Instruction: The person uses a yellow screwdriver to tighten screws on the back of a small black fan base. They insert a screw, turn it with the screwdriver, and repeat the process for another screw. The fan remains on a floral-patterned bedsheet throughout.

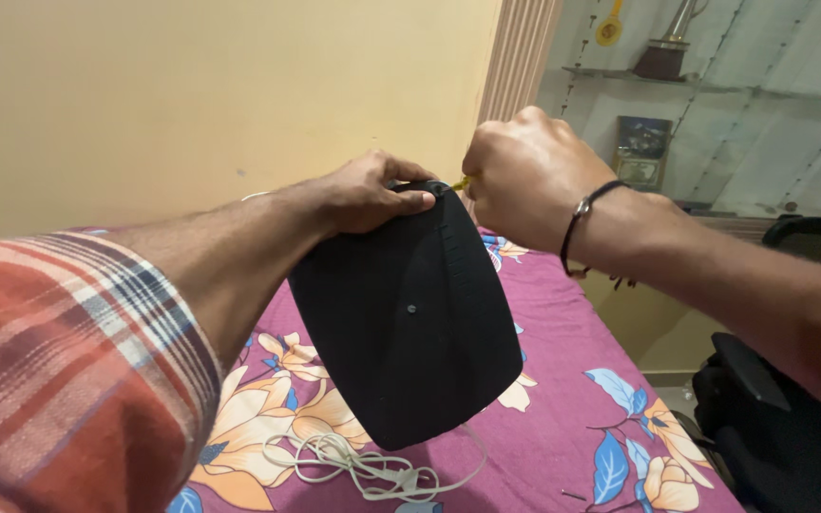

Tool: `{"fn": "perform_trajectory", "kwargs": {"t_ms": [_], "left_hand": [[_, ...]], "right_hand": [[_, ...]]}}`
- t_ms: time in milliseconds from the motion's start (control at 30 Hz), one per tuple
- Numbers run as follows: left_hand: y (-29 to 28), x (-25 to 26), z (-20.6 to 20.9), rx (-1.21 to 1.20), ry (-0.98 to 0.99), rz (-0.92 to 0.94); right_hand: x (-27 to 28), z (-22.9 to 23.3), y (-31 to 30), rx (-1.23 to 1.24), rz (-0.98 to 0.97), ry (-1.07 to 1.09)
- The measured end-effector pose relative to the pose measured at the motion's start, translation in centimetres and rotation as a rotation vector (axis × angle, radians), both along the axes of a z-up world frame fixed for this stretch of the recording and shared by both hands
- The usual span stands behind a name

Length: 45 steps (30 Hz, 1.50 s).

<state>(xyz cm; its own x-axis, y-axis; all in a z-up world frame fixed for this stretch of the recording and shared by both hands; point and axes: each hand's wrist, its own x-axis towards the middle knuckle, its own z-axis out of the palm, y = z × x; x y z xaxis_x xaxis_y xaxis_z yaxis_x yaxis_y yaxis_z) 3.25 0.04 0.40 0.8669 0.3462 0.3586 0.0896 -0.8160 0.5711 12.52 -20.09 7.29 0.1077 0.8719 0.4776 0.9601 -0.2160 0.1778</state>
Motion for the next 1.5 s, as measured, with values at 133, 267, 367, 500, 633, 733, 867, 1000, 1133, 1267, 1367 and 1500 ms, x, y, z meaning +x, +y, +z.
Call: {"fn": "perform_trajectory", "kwargs": {"t_ms": [133, 267, 367, 500, 633, 733, 867, 1000, 1133, 1267, 1367, 1500], "left_hand": [[-0.4, 0.0, 0.1, 0.004, 0.044, 0.007], [-1.1, 0.2, 0.1, -0.056, 0.032, -0.002], [-1.4, 0.1, 0.2, -0.074, 0.019, -0.009], [-1.9, -0.1, 0.2, -0.020, 0.020, 0.010], [-2.4, -0.1, 0.4, -0.042, 0.039, 0.063], [-3.3, -0.3, -0.1, -0.060, 0.040, 0.086], [-5.6, -0.7, -0.9, -0.034, 0.004, 0.074], [-8.6, -0.3, -1.7, 0.001, 0.096, 0.173], [-12.2, 0.2, -2.5, 0.113, 0.165, 0.194], [-15.5, 1.2, -4.3, 0.155, 0.224, 0.172], [-17.6, 1.7, -6.0, 0.248, 0.197, 0.116], [-19.2, 1.7, -7.5, 0.275, 0.238, 0.141]], "right_hand": [[0.9, 1.3, 0.1, -0.037, -0.057, 0.122], [1.7, 1.8, 0.1, -0.063, -0.095, 0.178], [1.9, 1.6, -0.1, -0.040, -0.100, 0.212], [2.1, 1.1, -0.7, -0.015, -0.135, 0.279], [2.7, -0.1, -1.5, 0.050, -0.125, 0.369], [3.4, -2.0, -3.3, 0.075, -0.104, 0.470], [5.0, -4.1, -6.3, 0.116, -0.012, 0.661], [7.7, -6.2, -9.1, 0.217, -0.060, 0.941], [10.0, -8.7, -11.5, 0.252, -0.149, 1.076], [11.4, -12.6, -14.1, 0.311, -0.156, 1.203], [12.2, -14.9, -15.8, 0.327, -0.175, 1.279], [12.5, -17.0, -18.1, 0.306, -0.182, 1.407]]}}
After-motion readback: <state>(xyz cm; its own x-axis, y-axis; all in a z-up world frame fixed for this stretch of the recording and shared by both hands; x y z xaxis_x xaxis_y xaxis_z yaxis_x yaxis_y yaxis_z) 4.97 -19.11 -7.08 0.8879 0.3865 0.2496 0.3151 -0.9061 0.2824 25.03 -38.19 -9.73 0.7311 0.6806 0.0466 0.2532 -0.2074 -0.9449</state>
